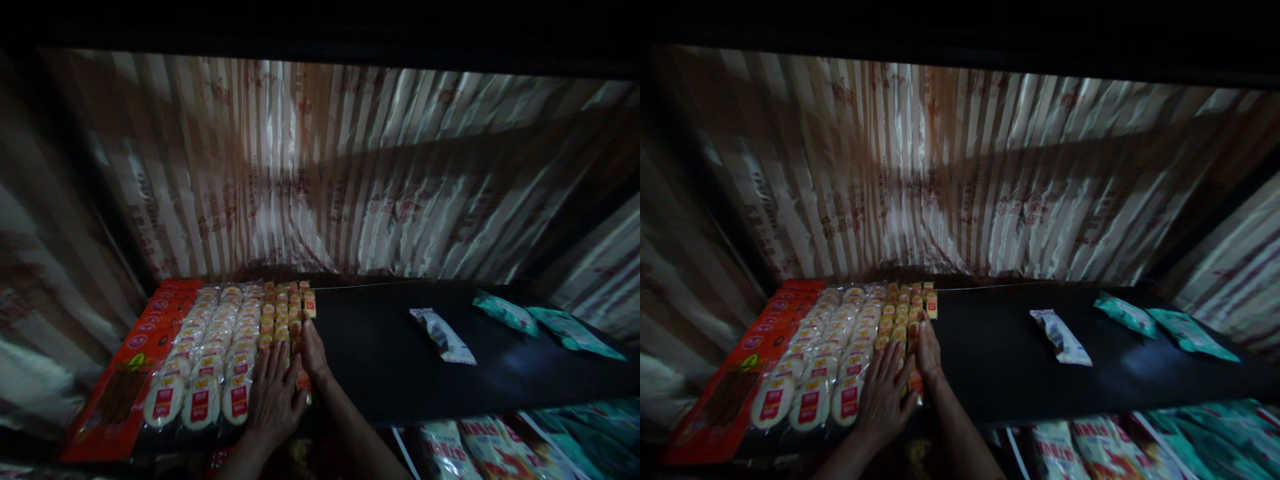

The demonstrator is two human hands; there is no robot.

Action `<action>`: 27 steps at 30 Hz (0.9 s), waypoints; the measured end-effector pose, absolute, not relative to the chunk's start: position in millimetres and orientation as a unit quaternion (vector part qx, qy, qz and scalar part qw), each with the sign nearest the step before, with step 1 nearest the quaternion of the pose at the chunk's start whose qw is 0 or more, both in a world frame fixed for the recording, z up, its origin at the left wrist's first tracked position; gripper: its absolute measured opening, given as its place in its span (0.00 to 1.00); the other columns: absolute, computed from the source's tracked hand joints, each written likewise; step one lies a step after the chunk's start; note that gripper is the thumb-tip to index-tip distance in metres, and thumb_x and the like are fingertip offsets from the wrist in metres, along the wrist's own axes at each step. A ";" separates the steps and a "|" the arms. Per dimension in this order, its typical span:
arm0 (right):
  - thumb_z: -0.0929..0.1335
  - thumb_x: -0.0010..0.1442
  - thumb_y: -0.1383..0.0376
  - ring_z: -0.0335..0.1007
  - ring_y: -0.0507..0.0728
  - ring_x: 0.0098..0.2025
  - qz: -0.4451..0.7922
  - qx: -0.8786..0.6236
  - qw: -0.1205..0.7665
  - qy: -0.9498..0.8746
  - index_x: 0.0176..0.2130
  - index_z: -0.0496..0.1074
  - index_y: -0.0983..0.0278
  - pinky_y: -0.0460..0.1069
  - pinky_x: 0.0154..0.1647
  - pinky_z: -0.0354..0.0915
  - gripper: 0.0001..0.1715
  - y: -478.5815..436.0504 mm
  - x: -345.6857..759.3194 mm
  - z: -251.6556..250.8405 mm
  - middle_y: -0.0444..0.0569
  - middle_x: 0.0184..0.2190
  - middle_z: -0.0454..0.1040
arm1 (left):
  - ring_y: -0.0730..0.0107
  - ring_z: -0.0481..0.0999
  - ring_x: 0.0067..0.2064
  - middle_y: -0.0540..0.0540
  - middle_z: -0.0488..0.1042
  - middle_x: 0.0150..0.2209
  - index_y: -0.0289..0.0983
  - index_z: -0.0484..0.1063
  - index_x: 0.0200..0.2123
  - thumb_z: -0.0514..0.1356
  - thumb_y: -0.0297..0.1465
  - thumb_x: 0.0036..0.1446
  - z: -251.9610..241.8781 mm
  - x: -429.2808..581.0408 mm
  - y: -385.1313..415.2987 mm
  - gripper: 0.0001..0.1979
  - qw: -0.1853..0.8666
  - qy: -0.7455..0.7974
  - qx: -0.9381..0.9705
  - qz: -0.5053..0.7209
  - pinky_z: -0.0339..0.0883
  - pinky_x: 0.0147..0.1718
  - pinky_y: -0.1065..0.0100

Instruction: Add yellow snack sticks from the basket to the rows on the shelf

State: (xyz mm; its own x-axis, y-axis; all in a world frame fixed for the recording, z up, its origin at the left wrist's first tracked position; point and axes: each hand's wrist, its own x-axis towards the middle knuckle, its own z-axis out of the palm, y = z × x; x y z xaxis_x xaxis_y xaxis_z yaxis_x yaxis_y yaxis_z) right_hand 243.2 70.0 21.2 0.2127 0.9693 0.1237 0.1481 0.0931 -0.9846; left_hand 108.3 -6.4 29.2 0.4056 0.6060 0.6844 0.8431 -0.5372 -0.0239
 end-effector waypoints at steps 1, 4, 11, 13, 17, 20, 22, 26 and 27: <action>0.53 0.58 0.40 0.47 0.57 0.66 0.371 -0.560 0.540 -0.507 0.60 0.58 0.63 0.55 0.67 0.43 0.42 73.3 245.9 21.8 0.51 0.63 0.57 | 0.54 0.53 0.64 0.40 0.61 0.61 0.41 0.61 0.59 0.56 0.43 0.53 30.6 108.4 -7.1 0.30 0.189 -0.440 -0.820 -0.315 0.40 0.61 0.53; 0.53 0.58 0.40 0.47 0.58 0.66 0.355 -0.569 0.518 -0.530 0.59 0.61 0.64 0.56 0.67 0.41 0.43 88.4 251.8 25.3 0.52 0.62 0.58 | 0.54 0.52 0.64 0.40 0.60 0.61 0.41 0.60 0.60 0.55 0.45 0.53 32.5 110.3 -8.9 0.32 0.193 -0.433 -0.824 -0.309 0.39 0.61 0.53; 0.54 0.58 0.41 0.51 0.60 0.64 0.366 -0.578 0.465 -0.562 0.57 0.65 0.64 0.58 0.67 0.42 0.41 107.6 249.5 36.2 0.52 0.60 0.63 | 0.54 0.53 0.64 0.42 0.63 0.60 0.41 0.62 0.58 0.56 0.45 0.52 28.9 115.1 -6.1 0.31 0.188 -0.435 -0.822 -0.315 0.38 0.61 0.54; 0.53 0.59 0.42 0.51 0.60 0.64 0.357 -0.575 0.465 -0.571 0.56 0.65 0.63 0.58 0.67 0.43 0.39 105.4 251.3 38.9 0.51 0.59 0.64 | 0.54 0.53 0.64 0.41 0.63 0.60 0.41 0.62 0.58 0.56 0.45 0.52 28.4 115.0 -5.7 0.31 0.188 -0.437 -0.822 -0.314 0.38 0.61 0.54; 0.51 0.61 0.44 0.53 0.57 0.63 0.277 -0.574 0.506 -0.582 0.57 0.64 0.62 0.55 0.66 0.45 0.38 106.0 265.5 39.7 0.50 0.60 0.63 | 0.54 0.52 0.64 0.41 0.62 0.60 0.41 0.62 0.58 0.56 0.45 0.52 28.5 115.1 -6.4 0.31 0.186 -0.438 -0.822 -0.311 0.38 0.61 0.54; 0.49 0.59 0.42 0.52 0.58 0.64 0.227 -0.615 0.512 -0.555 0.57 0.64 0.68 0.55 0.67 0.44 0.44 115.9 280.6 32.4 0.54 0.59 0.63 | 0.54 0.52 0.64 0.40 0.62 0.60 0.41 0.62 0.58 0.56 0.45 0.52 27.4 115.6 -7.0 0.31 0.188 -0.434 -0.824 -0.312 0.38 0.62 0.54; 0.48 0.58 0.40 0.49 0.60 0.65 0.240 -0.647 0.488 -0.534 0.57 0.63 0.73 0.56 0.67 0.43 0.49 124.4 288.3 24.6 0.59 0.60 0.61 | 0.54 0.52 0.64 0.40 0.62 0.60 0.40 0.62 0.58 0.56 0.45 0.52 25.6 116.0 -7.0 0.31 0.190 -0.433 -0.823 -0.313 0.38 0.62 0.54; 0.50 0.57 0.40 0.49 0.60 0.65 0.272 -0.657 0.470 -0.522 0.59 0.61 0.73 0.56 0.67 0.43 0.49 137.2 292.1 10.6 0.59 0.61 0.59 | 0.54 0.52 0.64 0.41 0.63 0.60 0.40 0.63 0.58 0.56 0.45 0.52 21.6 116.6 -6.6 0.31 0.195 -0.434 -0.821 -0.316 0.39 0.62 0.54; 0.50 0.57 0.41 0.49 0.60 0.65 0.275 -0.653 0.473 -0.523 0.59 0.61 0.71 0.56 0.67 0.43 0.47 139.0 290.9 8.4 0.57 0.61 0.59 | 0.55 0.53 0.64 0.42 0.63 0.60 0.40 0.63 0.58 0.56 0.45 0.52 20.8 116.7 -6.4 0.31 0.195 -0.434 -0.820 -0.317 0.39 0.62 0.54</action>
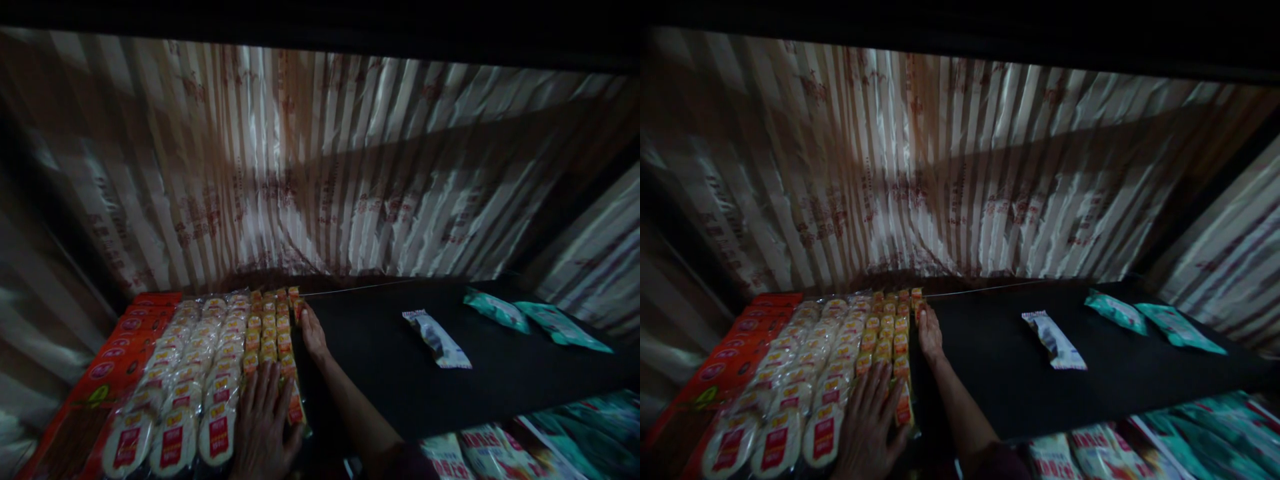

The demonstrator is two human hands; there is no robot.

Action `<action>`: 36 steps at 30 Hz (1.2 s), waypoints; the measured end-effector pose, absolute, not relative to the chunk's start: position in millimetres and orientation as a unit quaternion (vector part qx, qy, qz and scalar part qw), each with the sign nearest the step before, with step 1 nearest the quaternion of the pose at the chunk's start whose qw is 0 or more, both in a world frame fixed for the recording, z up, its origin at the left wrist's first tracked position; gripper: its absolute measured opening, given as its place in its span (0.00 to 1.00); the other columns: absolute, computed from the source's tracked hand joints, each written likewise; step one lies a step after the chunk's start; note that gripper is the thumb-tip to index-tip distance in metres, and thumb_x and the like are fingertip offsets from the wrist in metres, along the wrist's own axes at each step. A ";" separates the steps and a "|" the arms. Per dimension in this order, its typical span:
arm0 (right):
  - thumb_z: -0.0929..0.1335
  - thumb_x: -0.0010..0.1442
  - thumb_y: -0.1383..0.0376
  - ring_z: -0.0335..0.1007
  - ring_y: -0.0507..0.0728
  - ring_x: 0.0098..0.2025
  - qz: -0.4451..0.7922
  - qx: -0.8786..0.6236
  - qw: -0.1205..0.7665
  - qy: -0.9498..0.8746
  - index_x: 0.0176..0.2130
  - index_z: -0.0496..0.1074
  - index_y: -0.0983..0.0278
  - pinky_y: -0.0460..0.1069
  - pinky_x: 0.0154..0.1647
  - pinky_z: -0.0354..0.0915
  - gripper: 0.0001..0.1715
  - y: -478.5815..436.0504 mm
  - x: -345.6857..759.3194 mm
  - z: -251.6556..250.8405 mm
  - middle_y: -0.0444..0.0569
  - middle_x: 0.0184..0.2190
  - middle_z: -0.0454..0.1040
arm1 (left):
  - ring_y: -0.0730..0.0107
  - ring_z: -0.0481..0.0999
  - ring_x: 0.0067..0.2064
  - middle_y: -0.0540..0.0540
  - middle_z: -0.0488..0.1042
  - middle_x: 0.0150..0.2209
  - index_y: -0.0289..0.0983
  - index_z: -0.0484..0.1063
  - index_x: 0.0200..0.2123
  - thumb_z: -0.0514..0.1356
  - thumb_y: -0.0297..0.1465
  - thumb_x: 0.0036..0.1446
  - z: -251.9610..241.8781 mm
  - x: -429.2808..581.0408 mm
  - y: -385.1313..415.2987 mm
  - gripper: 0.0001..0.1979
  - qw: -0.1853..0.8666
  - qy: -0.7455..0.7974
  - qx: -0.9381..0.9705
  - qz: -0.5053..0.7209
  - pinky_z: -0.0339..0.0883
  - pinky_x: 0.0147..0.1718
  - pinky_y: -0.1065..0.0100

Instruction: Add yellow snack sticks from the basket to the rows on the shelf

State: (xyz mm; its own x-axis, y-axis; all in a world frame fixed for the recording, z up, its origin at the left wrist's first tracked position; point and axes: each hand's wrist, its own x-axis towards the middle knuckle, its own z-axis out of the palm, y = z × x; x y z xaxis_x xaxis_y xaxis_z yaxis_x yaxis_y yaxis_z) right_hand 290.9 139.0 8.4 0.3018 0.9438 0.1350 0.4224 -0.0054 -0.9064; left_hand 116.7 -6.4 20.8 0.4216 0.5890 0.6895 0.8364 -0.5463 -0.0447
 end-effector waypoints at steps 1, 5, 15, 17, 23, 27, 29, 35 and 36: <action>0.51 0.58 0.41 0.49 0.60 0.65 0.277 -0.649 0.477 -0.524 0.58 0.61 0.70 0.57 0.67 0.43 0.45 140.2 289.0 6.7 0.55 0.61 0.60 | 0.55 0.53 0.64 0.42 0.63 0.60 0.40 0.63 0.58 0.56 0.45 0.52 20.1 116.9 -6.2 0.31 0.195 -0.435 -0.820 -0.317 0.39 0.62 0.54; 0.51 0.58 0.42 0.46 0.60 0.66 0.272 -0.638 0.479 -0.537 0.60 0.60 0.68 0.57 0.67 0.42 0.44 141.0 281.2 3.6 0.54 0.62 0.58 | 0.55 0.53 0.64 0.42 0.64 0.59 0.39 0.63 0.57 0.57 0.44 0.51 18.4 117.5 -5.1 0.31 0.191 -0.429 -0.824 -0.317 0.38 0.63 0.55; 0.50 0.56 0.39 0.48 0.60 0.65 0.262 -0.643 0.494 -0.523 0.60 0.59 0.69 0.56 0.67 0.43 0.48 150.3 288.5 6.6 0.55 0.62 0.58 | 0.56 0.50 0.65 0.42 0.67 0.57 0.39 0.65 0.56 0.56 0.44 0.51 17.7 116.7 -2.7 0.30 0.202 -0.410 -0.828 -0.324 0.35 0.64 0.56; 0.51 0.56 0.39 0.48 0.60 0.65 0.287 -0.640 0.492 -0.516 0.61 0.57 0.71 0.56 0.67 0.43 0.49 156.3 290.2 10.3 0.56 0.62 0.58 | 0.56 0.50 0.65 0.42 0.67 0.57 0.39 0.65 0.56 0.56 0.44 0.51 18.9 116.2 -1.7 0.30 0.207 -0.406 -0.831 -0.319 0.35 0.64 0.56; 0.52 0.55 0.38 0.50 0.61 0.65 0.347 -0.633 0.488 -0.491 0.61 0.57 0.70 0.57 0.67 0.44 0.50 166.7 289.1 14.0 0.57 0.62 0.58 | 0.56 0.51 0.65 0.41 0.69 0.56 0.38 0.67 0.54 0.57 0.44 0.50 18.3 117.7 -0.8 0.29 0.207 -0.405 -0.827 -0.331 0.37 0.63 0.56; 0.52 0.56 0.39 0.50 0.60 0.65 0.346 -0.630 0.486 -0.498 0.60 0.60 0.68 0.56 0.67 0.43 0.47 165.9 290.3 16.9 0.55 0.61 0.60 | 0.55 0.54 0.64 0.42 0.68 0.57 0.39 0.67 0.55 0.56 0.44 0.50 16.7 117.6 -1.6 0.29 0.205 -0.410 -0.827 -0.327 0.39 0.63 0.55; 0.52 0.56 0.39 0.50 0.61 0.65 0.350 -0.634 0.483 -0.493 0.60 0.59 0.70 0.56 0.67 0.43 0.48 166.1 292.4 20.6 0.56 0.61 0.59 | 0.56 0.54 0.64 0.42 0.67 0.57 0.39 0.65 0.56 0.56 0.44 0.51 16.4 115.8 -1.3 0.30 0.211 -0.404 -0.833 -0.314 0.39 0.63 0.55; 0.51 0.56 0.39 0.47 0.61 0.65 0.370 -0.639 0.481 -0.473 0.62 0.54 0.71 0.56 0.67 0.42 0.50 176.3 293.6 25.7 0.56 0.63 0.55 | 0.55 0.54 0.64 0.42 0.65 0.59 0.39 0.63 0.58 0.56 0.44 0.51 15.5 111.4 1.4 0.31 0.225 -0.393 -0.842 -0.292 0.38 0.63 0.55; 0.51 0.56 0.39 0.47 0.60 0.65 0.370 -0.640 0.481 -0.471 0.62 0.55 0.71 0.56 0.67 0.43 0.50 178.3 292.1 24.5 0.57 0.63 0.55 | 0.54 0.54 0.64 0.42 0.65 0.59 0.39 0.63 0.58 0.56 0.44 0.51 15.5 111.4 1.5 0.31 0.224 -0.392 -0.844 -0.291 0.38 0.63 0.55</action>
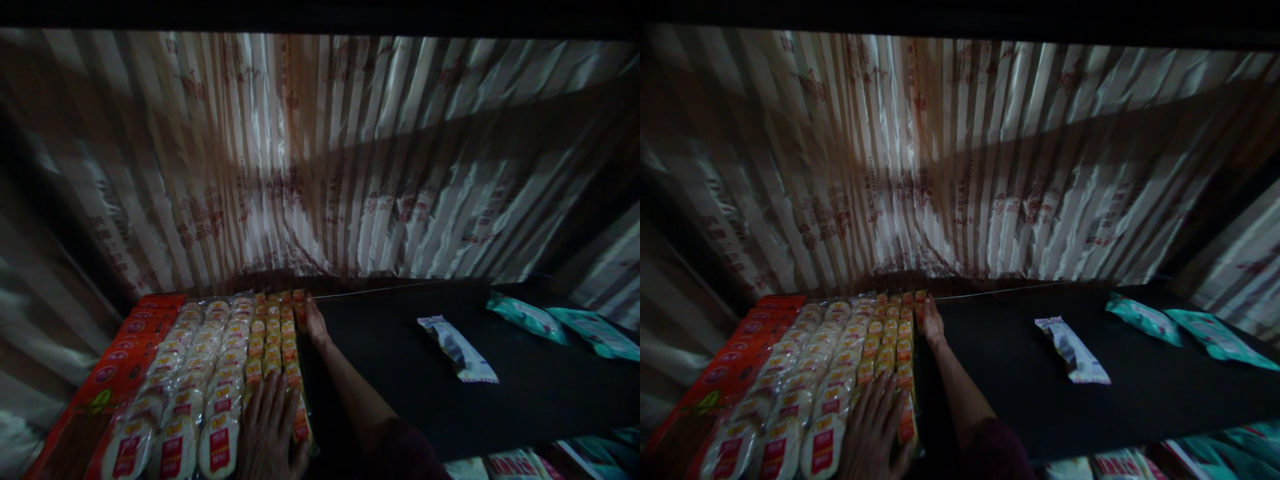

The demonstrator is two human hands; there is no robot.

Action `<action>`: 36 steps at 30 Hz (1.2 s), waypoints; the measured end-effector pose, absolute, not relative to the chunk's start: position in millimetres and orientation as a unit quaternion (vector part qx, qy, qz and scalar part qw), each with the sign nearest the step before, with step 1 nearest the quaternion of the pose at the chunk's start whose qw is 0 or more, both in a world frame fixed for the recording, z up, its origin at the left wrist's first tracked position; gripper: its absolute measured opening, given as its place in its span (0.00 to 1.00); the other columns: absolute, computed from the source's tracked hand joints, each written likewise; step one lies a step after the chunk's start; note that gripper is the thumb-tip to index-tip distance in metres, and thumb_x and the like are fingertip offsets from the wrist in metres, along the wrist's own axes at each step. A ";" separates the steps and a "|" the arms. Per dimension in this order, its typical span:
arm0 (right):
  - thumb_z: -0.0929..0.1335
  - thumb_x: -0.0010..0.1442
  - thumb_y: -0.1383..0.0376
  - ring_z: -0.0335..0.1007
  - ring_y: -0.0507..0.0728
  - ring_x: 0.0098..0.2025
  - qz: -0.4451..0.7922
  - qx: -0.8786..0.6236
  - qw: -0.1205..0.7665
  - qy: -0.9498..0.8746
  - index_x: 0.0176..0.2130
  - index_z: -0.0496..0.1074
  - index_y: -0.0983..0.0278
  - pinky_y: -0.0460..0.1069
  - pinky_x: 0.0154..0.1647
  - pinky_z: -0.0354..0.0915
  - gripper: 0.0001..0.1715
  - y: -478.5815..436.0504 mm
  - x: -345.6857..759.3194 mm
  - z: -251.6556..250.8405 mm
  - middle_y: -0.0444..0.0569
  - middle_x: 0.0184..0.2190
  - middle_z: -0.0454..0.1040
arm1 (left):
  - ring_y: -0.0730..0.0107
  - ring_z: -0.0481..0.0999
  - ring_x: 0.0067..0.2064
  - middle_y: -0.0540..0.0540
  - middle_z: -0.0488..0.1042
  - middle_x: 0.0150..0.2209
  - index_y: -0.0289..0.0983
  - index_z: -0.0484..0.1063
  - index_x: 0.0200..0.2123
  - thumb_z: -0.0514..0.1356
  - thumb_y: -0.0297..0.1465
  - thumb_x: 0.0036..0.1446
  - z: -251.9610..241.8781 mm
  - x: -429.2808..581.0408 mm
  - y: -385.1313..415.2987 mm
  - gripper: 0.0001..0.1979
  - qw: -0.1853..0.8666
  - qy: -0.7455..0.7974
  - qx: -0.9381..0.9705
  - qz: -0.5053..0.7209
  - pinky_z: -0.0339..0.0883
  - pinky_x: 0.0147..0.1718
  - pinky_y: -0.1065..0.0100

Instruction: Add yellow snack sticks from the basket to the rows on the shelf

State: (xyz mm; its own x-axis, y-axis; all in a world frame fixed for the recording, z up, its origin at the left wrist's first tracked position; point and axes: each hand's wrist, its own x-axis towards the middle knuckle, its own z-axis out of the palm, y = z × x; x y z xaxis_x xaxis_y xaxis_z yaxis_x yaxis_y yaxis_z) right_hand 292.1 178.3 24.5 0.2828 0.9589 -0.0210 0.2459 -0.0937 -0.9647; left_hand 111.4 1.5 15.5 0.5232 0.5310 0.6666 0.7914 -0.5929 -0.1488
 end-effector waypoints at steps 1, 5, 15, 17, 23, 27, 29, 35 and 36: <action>0.51 0.56 0.38 0.48 0.60 0.65 0.369 -0.640 0.483 -0.470 0.62 0.55 0.71 0.55 0.66 0.43 0.50 179.9 290.3 22.9 0.57 0.62 0.56 | 0.54 0.54 0.64 0.42 0.65 0.59 0.39 0.63 0.58 0.56 0.44 0.51 15.7 111.6 1.5 0.31 0.221 -0.393 -0.844 -0.290 0.38 0.63 0.55; 0.53 0.55 0.39 0.49 0.60 0.65 0.356 -0.642 0.493 -0.467 0.61 0.56 0.69 0.54 0.67 0.44 0.49 180.2 283.2 18.3 0.56 0.62 0.57 | 0.54 0.54 0.64 0.42 0.65 0.59 0.39 0.63 0.57 0.56 0.43 0.51 17.7 112.9 0.3 0.31 0.215 -0.401 -0.840 -0.296 0.39 0.63 0.55; 0.55 0.56 0.40 0.48 0.58 0.65 0.352 -0.612 0.595 -0.385 0.61 0.56 0.67 0.52 0.66 0.44 0.46 140.0 289.2 5.3 0.53 0.63 0.55 | 0.54 0.53 0.64 0.41 0.66 0.58 0.39 0.66 0.56 0.57 0.44 0.51 19.4 116.4 -2.7 0.30 0.202 -0.404 -0.831 -0.326 0.39 0.62 0.55; 0.56 0.55 0.40 0.48 0.59 0.65 0.369 -0.600 0.618 -0.349 0.61 0.57 0.68 0.52 0.66 0.45 0.47 122.4 292.5 -2.3 0.53 0.63 0.55 | 0.54 0.53 0.64 0.40 0.66 0.58 0.39 0.66 0.55 0.57 0.44 0.51 18.4 116.9 -3.5 0.30 0.201 -0.400 -0.831 -0.330 0.39 0.62 0.55; 0.60 0.55 0.42 0.54 0.60 0.63 0.433 -0.556 0.624 -0.338 0.57 0.63 0.63 0.56 0.64 0.50 0.39 45.1 284.1 -7.1 0.50 0.61 0.61 | 0.54 0.55 0.63 0.42 0.66 0.57 0.38 0.66 0.55 0.56 0.44 0.52 15.6 117.0 -7.3 0.28 0.195 -0.405 -0.831 -0.328 0.40 0.62 0.54; 0.61 0.55 0.43 0.53 0.61 0.63 0.423 -0.570 0.617 -0.341 0.55 0.66 0.63 0.57 0.66 0.47 0.37 -8.1 266.2 1.6 0.51 0.59 0.64 | 0.54 0.54 0.63 0.42 0.68 0.57 0.38 0.67 0.54 0.55 0.42 0.53 14.6 116.5 -7.2 0.27 0.201 -0.398 -0.831 -0.332 0.40 0.62 0.53; 0.62 0.55 0.43 0.54 0.61 0.63 0.410 -0.572 0.625 -0.338 0.54 0.67 0.63 0.57 0.65 0.48 0.37 -31.7 259.4 4.8 0.52 0.58 0.65 | 0.55 0.53 0.64 0.42 0.68 0.56 0.37 0.68 0.53 0.55 0.40 0.54 14.9 115.9 -6.8 0.25 0.209 -0.390 -0.832 -0.336 0.39 0.62 0.54; 0.60 0.56 0.43 0.59 0.61 0.60 0.383 -0.585 0.623 -0.350 0.52 0.69 0.64 0.58 0.63 0.53 0.35 -84.1 255.8 2.5 0.54 0.55 0.68 | 0.57 0.51 0.65 0.42 0.66 0.58 0.35 0.65 0.55 0.52 0.35 0.57 11.1 114.5 -22.5 0.23 0.214 -0.389 -0.831 -0.335 0.38 0.63 0.53; 0.60 0.56 0.43 0.60 0.61 0.60 0.383 -0.591 0.615 -0.355 0.52 0.69 0.64 0.58 0.63 0.53 0.35 -87.9 256.5 2.3 0.54 0.55 0.68 | 0.57 0.50 0.65 0.42 0.66 0.58 0.35 0.65 0.55 0.52 0.34 0.57 8.6 114.3 -28.2 0.22 0.214 -0.391 -0.830 -0.335 0.38 0.63 0.53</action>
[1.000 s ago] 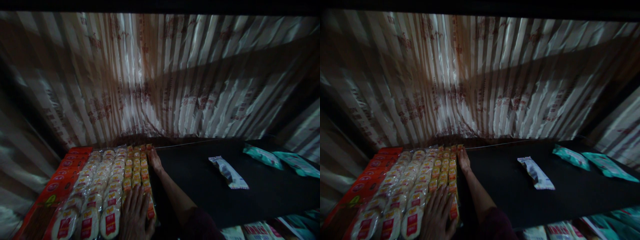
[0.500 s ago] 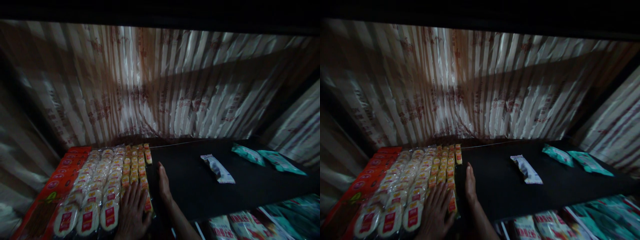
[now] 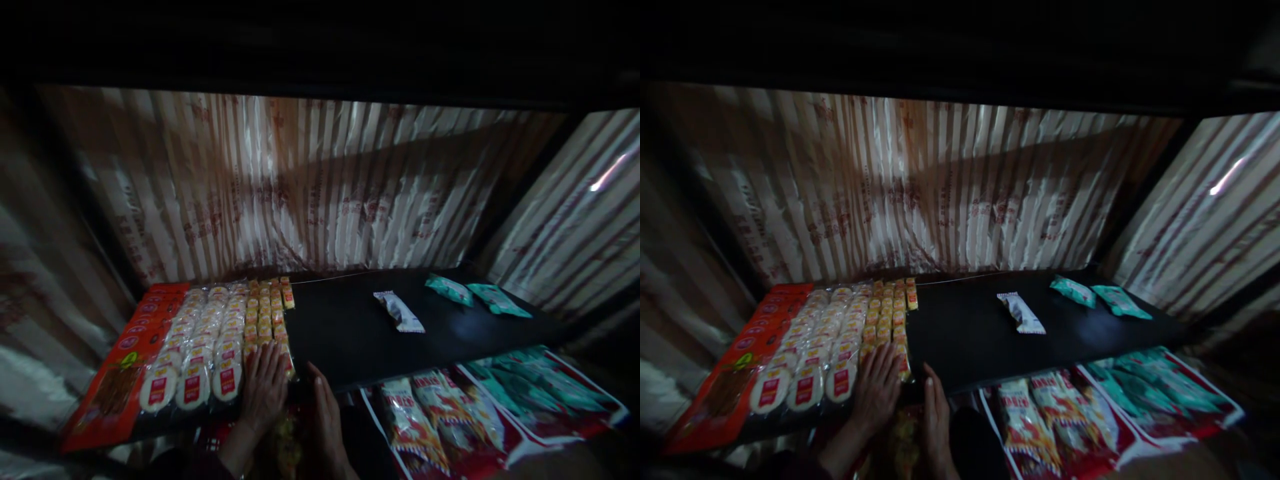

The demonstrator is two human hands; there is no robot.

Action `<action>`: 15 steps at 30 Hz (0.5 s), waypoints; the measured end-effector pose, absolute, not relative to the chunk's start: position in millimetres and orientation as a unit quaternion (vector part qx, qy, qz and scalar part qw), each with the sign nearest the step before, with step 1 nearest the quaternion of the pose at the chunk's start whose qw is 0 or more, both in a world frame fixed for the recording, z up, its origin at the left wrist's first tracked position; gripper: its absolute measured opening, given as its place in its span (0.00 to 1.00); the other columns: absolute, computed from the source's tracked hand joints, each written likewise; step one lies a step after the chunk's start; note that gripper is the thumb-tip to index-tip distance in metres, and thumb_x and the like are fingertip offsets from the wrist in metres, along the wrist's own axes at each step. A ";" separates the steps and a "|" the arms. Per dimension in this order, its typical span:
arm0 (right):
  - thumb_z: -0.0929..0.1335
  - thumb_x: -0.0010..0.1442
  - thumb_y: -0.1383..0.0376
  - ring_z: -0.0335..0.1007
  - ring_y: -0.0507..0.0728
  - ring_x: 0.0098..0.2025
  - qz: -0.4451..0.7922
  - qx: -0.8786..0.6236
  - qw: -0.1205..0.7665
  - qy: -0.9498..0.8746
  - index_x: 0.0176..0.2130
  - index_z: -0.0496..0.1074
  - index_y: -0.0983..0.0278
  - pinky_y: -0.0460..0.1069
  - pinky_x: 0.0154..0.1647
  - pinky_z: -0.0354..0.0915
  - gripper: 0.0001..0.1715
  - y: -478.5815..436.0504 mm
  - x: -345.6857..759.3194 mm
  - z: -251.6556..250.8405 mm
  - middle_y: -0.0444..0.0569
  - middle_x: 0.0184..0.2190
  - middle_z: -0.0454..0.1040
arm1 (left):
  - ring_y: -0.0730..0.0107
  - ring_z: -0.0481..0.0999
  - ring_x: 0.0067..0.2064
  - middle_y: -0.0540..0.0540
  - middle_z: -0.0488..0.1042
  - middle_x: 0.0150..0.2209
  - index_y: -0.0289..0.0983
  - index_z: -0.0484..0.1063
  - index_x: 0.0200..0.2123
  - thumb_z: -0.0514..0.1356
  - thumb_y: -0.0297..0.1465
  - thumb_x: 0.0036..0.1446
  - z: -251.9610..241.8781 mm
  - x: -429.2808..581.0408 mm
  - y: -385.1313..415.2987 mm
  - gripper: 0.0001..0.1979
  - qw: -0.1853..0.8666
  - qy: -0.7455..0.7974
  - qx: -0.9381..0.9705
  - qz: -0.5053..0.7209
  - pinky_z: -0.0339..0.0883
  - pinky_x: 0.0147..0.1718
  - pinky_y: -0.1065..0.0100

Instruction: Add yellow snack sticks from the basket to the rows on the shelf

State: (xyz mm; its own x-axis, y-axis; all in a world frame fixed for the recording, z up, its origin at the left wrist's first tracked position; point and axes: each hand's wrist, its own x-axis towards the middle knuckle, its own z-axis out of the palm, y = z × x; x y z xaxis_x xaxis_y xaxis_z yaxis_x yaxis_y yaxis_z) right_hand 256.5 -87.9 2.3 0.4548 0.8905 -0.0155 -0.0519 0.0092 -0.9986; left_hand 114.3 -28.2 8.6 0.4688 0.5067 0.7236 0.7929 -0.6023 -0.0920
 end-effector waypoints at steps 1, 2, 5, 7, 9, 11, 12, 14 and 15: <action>0.60 0.56 0.43 0.60 0.61 0.59 0.381 -0.596 0.607 -0.363 0.51 0.69 0.64 0.58 0.63 0.53 0.35 -89.8 257.1 2.8 0.54 0.55 0.68 | 0.58 0.49 0.65 0.42 0.65 0.59 0.35 0.65 0.55 0.52 0.33 0.57 5.7 114.0 -34.4 0.22 0.214 -0.393 -0.829 -0.335 0.39 0.63 0.53; 0.59 0.56 0.43 0.60 0.61 0.59 0.376 -0.601 0.598 -0.374 0.51 0.69 0.64 0.57 0.63 0.54 0.36 -89.8 257.4 4.1 0.55 0.55 0.68 | 0.58 0.49 0.66 0.42 0.65 0.59 0.35 0.65 0.56 0.52 0.32 0.57 2.4 113.6 -40.6 0.22 0.216 -0.393 -0.829 -0.333 0.39 0.63 0.54; 0.58 0.57 0.44 0.62 0.61 0.58 0.349 -0.609 0.569 -0.429 0.50 0.70 0.66 0.57 0.63 0.53 0.36 -82.4 255.5 10.4 0.56 0.54 0.69 | 0.60 0.50 0.65 0.41 0.63 0.60 0.35 0.63 0.57 0.51 0.32 0.58 -6.6 111.3 -56.4 0.23 0.221 -0.411 -0.823 -0.323 0.40 0.63 0.55; 0.58 0.58 0.45 0.62 0.61 0.58 0.320 -0.618 0.548 -0.465 0.49 0.71 0.67 0.58 0.63 0.54 0.35 -75.5 252.1 12.3 0.58 0.54 0.69 | 0.59 0.50 0.65 0.40 0.62 0.60 0.34 0.61 0.58 0.51 0.32 0.58 -10.4 108.3 -62.9 0.24 0.222 -0.430 -0.814 -0.321 0.40 0.63 0.54; 0.59 0.57 0.47 0.63 0.62 0.57 0.281 -0.633 0.527 -0.493 0.48 0.72 0.66 0.58 0.61 0.56 0.32 -70.2 247.9 9.4 0.58 0.53 0.70 | 0.58 0.50 0.65 0.39 0.62 0.60 0.34 0.61 0.58 0.50 0.32 0.57 -12.5 104.5 -66.0 0.25 0.221 -0.432 -0.814 -0.320 0.41 0.62 0.53; 0.61 0.56 0.49 0.64 0.62 0.56 0.239 -0.642 0.512 -0.519 0.47 0.72 0.66 0.59 0.60 0.58 0.30 -67.2 244.4 2.4 0.59 0.52 0.70 | 0.58 0.50 0.65 0.39 0.62 0.60 0.34 0.61 0.58 0.50 0.30 0.57 -13.7 101.0 -66.8 0.25 0.221 -0.420 -0.821 -0.317 0.41 0.62 0.54; 0.61 0.56 0.51 0.65 0.62 0.56 0.220 -0.644 0.506 -0.530 0.48 0.72 0.67 0.58 0.59 0.59 0.29 -66.1 243.3 -1.6 0.59 0.52 0.71 | 0.58 0.51 0.65 0.39 0.63 0.60 0.34 0.62 0.58 0.50 0.30 0.57 -14.3 99.8 -66.6 0.24 0.222 -0.412 -0.826 -0.314 0.42 0.62 0.54; 0.61 0.56 0.54 0.65 0.62 0.55 0.191 -0.650 0.495 -0.544 0.49 0.71 0.68 0.59 0.58 0.60 0.28 -63.7 242.7 -8.1 0.60 0.51 0.71 | 0.59 0.52 0.65 0.40 0.63 0.59 0.34 0.62 0.57 0.50 0.29 0.57 -15.7 98.9 -65.6 0.24 0.225 -0.401 -0.833 -0.309 0.42 0.62 0.53; 0.61 0.56 0.56 0.66 0.62 0.55 0.184 -0.654 0.488 -0.548 0.49 0.70 0.69 0.59 0.58 0.61 0.27 -61.9 243.1 -10.0 0.60 0.51 0.71 | 0.59 0.53 0.65 0.40 0.64 0.59 0.34 0.63 0.57 0.50 0.29 0.56 -16.5 99.4 -65.0 0.24 0.226 -0.397 -0.834 -0.308 0.42 0.62 0.53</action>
State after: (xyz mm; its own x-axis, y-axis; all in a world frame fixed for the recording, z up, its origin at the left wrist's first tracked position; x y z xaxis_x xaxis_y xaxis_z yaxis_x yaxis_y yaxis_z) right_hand 243.1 -61.9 -10.0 0.3315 0.8960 0.2954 0.5376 0.0779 -0.8396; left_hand 99.4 -65.0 -16.5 0.4946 0.5238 0.6935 0.8024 -0.5819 -0.1328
